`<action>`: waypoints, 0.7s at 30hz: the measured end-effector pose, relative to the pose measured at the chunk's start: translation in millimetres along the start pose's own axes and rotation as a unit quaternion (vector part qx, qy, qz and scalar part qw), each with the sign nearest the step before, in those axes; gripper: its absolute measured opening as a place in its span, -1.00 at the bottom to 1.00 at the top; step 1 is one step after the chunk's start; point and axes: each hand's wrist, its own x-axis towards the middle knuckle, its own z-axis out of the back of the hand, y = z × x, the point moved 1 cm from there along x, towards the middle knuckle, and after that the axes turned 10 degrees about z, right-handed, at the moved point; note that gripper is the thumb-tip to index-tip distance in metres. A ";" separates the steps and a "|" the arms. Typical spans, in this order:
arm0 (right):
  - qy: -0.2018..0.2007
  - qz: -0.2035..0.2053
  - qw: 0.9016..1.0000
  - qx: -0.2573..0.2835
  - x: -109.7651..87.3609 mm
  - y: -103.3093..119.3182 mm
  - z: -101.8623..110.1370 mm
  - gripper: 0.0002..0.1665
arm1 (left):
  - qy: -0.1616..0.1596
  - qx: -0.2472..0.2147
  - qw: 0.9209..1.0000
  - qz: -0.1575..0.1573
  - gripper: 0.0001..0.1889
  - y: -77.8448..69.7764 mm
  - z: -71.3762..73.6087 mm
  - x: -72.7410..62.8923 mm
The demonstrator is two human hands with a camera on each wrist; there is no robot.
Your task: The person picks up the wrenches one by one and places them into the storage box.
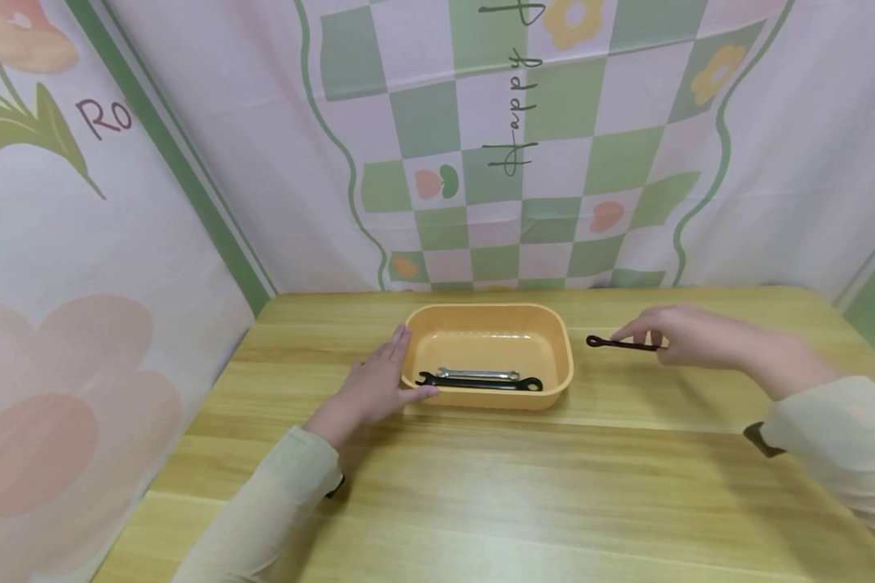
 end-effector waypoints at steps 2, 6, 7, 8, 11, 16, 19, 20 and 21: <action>0.001 0.001 1.000 0.002 2.4 2.0 0.3 -0.34 | 0.000 -0.001 1.000 0.000 0.19 0.1 0.0 0.0; 0.003 0.001 1.000 0.010 7.0 5.1 0.9 -0.33 | 0.000 -0.005 1.000 0.001 0.19 0.5 -0.1 0.1; 0.004 0.001 1.000 0.013 8.1 5.8 0.8 -0.33 | 0.001 -0.006 1.000 0.001 0.19 0.5 -0.2 0.1; 0.003 0.002 1.000 0.016 9.3 6.7 0.7 -0.33 | 0.001 -0.006 1.000 0.001 0.20 0.5 -0.2 0.2; 0.001 0.007 1.000 0.022 12.7 8.7 0.5 -0.33 | 0.002 -0.006 1.000 0.001 0.19 0.5 -0.3 0.5; -0.003 0.016 0.999 0.030 18.3 12.5 1.1 -0.32 | 0.003 -0.006 1.000 0.002 0.20 0.5 -0.4 0.7; -0.003 0.016 0.999 0.036 22.0 14.9 1.7 -0.32 | 0.004 -0.005 1.000 0.002 0.20 0.5 -0.5 0.6; -0.002 0.016 0.999 0.037 23.2 15.6 1.8 -0.32 | 0.004 -0.005 1.000 0.003 0.19 0.5 -0.6 0.7; -0.001 0.015 0.999 0.038 24.5 16.3 1.8 -0.31 | 0.004 -0.005 1.000 0.003 0.19 0.5 -0.7 0.9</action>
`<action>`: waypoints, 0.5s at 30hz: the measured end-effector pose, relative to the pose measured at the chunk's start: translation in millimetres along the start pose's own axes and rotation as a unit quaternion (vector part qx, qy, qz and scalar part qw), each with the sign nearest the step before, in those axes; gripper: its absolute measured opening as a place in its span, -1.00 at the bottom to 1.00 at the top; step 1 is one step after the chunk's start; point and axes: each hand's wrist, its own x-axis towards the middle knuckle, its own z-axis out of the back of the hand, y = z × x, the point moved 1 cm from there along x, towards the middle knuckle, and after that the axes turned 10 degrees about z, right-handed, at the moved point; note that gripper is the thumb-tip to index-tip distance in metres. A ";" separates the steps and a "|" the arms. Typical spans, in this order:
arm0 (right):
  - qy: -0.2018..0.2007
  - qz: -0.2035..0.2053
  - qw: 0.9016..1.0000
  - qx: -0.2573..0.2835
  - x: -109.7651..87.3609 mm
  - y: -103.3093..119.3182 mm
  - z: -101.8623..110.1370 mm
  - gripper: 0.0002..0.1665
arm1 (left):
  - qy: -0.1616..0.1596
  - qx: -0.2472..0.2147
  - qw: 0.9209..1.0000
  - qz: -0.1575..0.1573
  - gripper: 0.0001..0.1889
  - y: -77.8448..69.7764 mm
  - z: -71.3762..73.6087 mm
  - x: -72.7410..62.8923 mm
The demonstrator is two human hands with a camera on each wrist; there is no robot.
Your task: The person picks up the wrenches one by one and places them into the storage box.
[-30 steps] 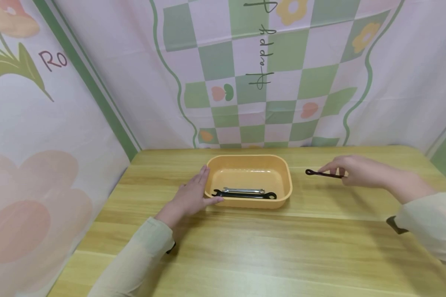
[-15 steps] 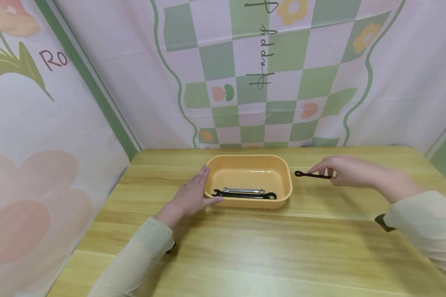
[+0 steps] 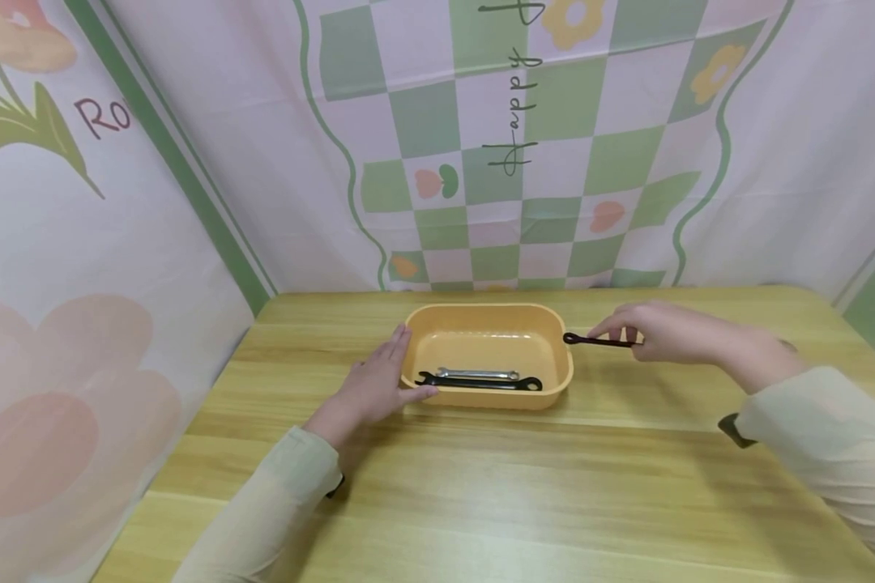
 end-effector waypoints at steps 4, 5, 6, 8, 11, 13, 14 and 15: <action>0.006 -0.003 1.000 0.001 4.7 2.2 -0.6 -0.32 | -0.001 0.001 1.000 0.001 0.19 -0.1 -0.1 0.1; 0.007 -0.005 1.000 0.002 6.0 3.0 -1.0 -0.31 | -0.001 0.001 1.000 0.001 0.19 -0.2 -0.1 0.2; 0.008 -0.005 1.000 0.001 7.1 3.3 -1.3 -0.32 | 0.000 0.001 1.000 0.001 0.19 -0.1 -0.3 0.3; 0.011 -0.005 1.000 0.001 9.4 4.1 -1.9 -0.32 | -0.001 0.001 1.000 0.000 0.19 -0.2 -0.5 0.2; 0.013 -0.002 1.000 0.007 13.2 6.8 -2.6 -0.32 | -0.001 -0.002 1.000 -0.002 0.20 0.0 -0.6 0.2; 0.015 0.001 1.000 0.012 15.5 8.4 -2.9 -0.32 | -0.001 -0.004 1.000 -0.002 0.20 -0.1 -0.2 -0.1; 0.016 0.002 1.000 0.013 16.5 9.2 -2.9 -0.32 | 0.000 -0.005 1.000 -0.002 0.20 -0.2 -0.1 -0.1; 0.016 0.003 1.000 0.015 17.5 10.4 -2.8 -0.32 | 0.000 -0.007 1.000 -0.002 0.20 -0.3 0.1 -0.2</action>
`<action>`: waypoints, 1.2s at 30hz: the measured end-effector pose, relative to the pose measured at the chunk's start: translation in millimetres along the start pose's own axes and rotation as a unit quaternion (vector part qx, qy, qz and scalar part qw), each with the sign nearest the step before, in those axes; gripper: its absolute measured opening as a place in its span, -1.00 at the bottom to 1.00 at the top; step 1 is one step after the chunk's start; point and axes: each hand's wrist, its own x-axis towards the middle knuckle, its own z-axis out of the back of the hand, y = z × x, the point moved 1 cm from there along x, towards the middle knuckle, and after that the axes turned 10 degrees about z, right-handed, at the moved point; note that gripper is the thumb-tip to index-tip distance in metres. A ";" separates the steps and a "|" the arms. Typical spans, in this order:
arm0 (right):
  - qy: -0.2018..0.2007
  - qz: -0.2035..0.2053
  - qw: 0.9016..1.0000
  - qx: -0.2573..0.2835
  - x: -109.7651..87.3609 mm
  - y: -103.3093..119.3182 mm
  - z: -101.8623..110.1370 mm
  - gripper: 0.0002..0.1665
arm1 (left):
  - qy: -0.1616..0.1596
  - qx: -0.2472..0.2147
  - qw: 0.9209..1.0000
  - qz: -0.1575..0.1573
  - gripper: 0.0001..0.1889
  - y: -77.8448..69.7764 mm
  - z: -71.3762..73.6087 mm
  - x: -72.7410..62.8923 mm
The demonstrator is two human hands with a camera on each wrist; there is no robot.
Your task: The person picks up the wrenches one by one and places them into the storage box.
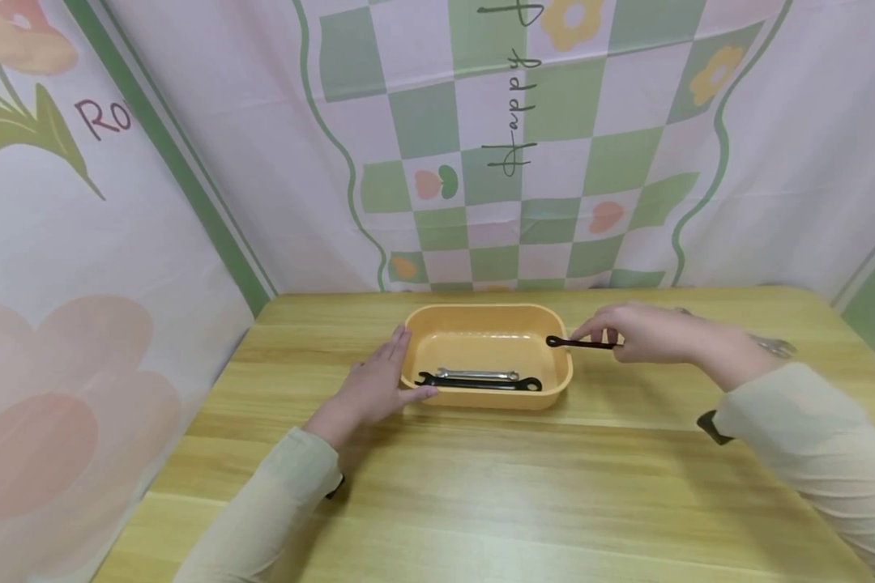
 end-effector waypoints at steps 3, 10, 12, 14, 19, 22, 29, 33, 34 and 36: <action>-0.001 0.003 1.000 -0.001 2.9 1.8 -0.2 -0.31 | -0.001 -0.002 1.000 0.001 0.19 -0.4 0.1 0.0; 0.001 0.014 1.000 -0.004 10.6 6.0 0.7 -0.32 | -0.005 0.001 1.000 0.000 0.19 -1.7 0.7 0.3; 0.003 0.016 1.000 -0.002 13.8 8.4 0.4 -0.31 | -0.004 0.002 1.000 -0.001 0.19 -2.0 1.1 0.1; 0.004 0.019 1.000 0.001 17.1 10.7 -0.2 -0.30 | -0.003 0.003 1.000 -0.001 0.19 -2.0 1.3 -0.2; 0.009 0.028 1.000 0.010 24.5 15.1 -0.8 -0.30 | -0.001 0.002 1.000 -0.002 0.19 -1.4 1.1 -0.2; 0.013 0.032 0.999 0.017 28.8 17.9 -1.2 -0.29 | -0.001 0.001 1.000 -0.002 0.18 -1.2 1.1 0.0; 0.010 0.046 0.999 0.020 38.5 23.8 -3.7 -0.25 | -0.001 -0.003 1.000 -0.002 0.18 -0.9 1.7 -0.5; 0.010 0.054 0.998 0.016 43.2 26.3 -5.3 -0.27 | -0.003 -0.005 1.000 -0.003 0.18 -0.2 1.4 -0.6; 0.011 0.057 0.998 0.013 44.5 26.6 -5.7 -0.28 | -0.003 -0.005 1.000 -0.004 0.18 0.0 1.2 -0.7; 0.012 0.063 0.998 0.010 47.3 28.4 -6.6 -0.28 | -0.004 -0.005 1.000 -0.005 0.18 0.4 1.1 -1.0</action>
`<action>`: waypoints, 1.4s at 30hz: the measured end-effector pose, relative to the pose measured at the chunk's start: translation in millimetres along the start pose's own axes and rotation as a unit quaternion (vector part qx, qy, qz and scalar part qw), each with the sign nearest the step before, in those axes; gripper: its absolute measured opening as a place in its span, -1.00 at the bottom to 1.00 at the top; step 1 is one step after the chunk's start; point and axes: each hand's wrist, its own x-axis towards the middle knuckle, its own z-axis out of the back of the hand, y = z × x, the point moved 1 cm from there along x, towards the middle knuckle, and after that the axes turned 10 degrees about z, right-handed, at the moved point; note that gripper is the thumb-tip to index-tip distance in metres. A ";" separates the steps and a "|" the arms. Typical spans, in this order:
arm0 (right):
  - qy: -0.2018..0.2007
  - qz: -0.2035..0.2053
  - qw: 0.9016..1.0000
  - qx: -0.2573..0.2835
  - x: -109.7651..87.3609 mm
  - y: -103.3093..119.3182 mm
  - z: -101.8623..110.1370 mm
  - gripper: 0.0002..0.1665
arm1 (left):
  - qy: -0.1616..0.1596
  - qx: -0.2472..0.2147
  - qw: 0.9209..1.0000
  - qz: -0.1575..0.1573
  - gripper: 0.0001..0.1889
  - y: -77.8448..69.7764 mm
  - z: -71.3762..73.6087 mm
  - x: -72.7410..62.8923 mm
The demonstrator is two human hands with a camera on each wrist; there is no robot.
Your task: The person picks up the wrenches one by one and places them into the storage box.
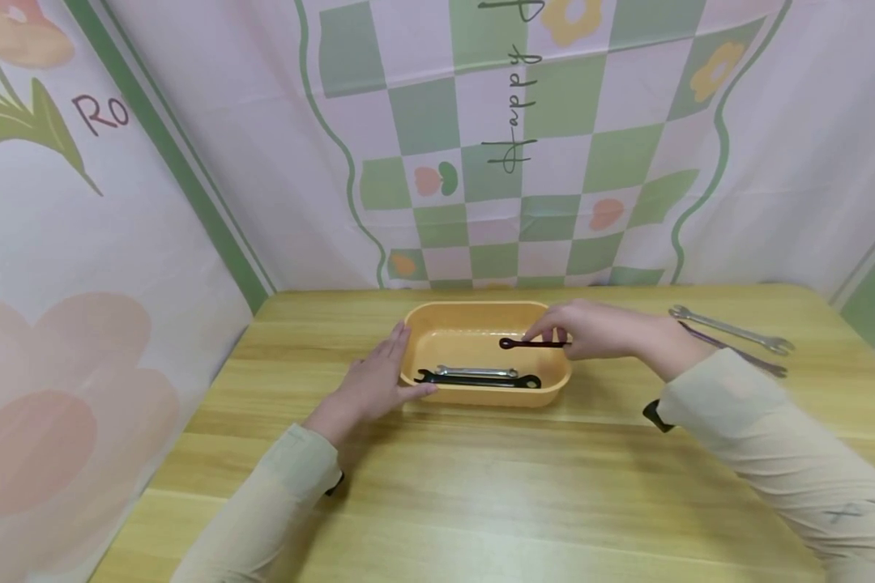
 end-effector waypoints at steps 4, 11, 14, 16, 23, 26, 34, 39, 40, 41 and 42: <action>0.004 0.002 1.000 0.004 6.3 3.1 -0.2 -0.27 | -0.001 0.003 1.000 0.000 0.18 0.5 0.5 -0.1; 0.017 -0.001 1.000 0.016 16.2 9.2 0.8 -0.26 | -0.001 0.004 1.000 -0.001 0.18 -0.3 1.8 -0.5; 0.023 -0.005 0.999 0.022 19.8 11.0 0.4 -0.26 | -0.001 0.002 1.000 0.000 0.19 -0.8 2.2 -0.7; 0.023 -0.006 0.999 0.023 22.4 11.8 0.0 -0.25 | 0.000 0.001 1.000 0.001 0.19 -1.1 2.4 -0.8; 0.025 -0.006 0.999 0.019 33.0 14.9 -2.6 -0.24 | 0.000 0.002 1.000 0.002 0.20 -1.0 0.9 0.1; 0.025 -0.002 1.000 0.017 37.1 14.5 -5.1 -0.25 | 0.001 0.002 1.000 0.001 0.20 -0.4 -0.1 0.2; 0.028 -0.002 1.000 0.013 45.7 14.2 -11.1 -0.25 | 0.003 -0.001 1.000 0.001 0.20 -0.3 -0.8 0.0; 0.025 -0.007 1.000 0.010 50.2 12.9 -16.8 -0.28 | 0.001 0.007 1.000 0.004 0.19 -1.2 -0.3 -0.8; 0.023 -0.006 1.000 0.010 51.1 12.2 -18.5 -0.30 | 0.001 0.011 1.000 0.005 0.19 -1.5 -0.1 -1.1; 0.021 -0.005 1.000 0.010 52.1 11.7 -20.3 -0.32 | 0.000 0.017 1.000 0.005 0.19 -1.8 0.1 -1.3; 0.019 -0.005 1.000 0.008 53.1 11.0 -22.4 -0.32 | -0.001 0.023 1.000 0.005 0.18 -2.2 0.4 -1.7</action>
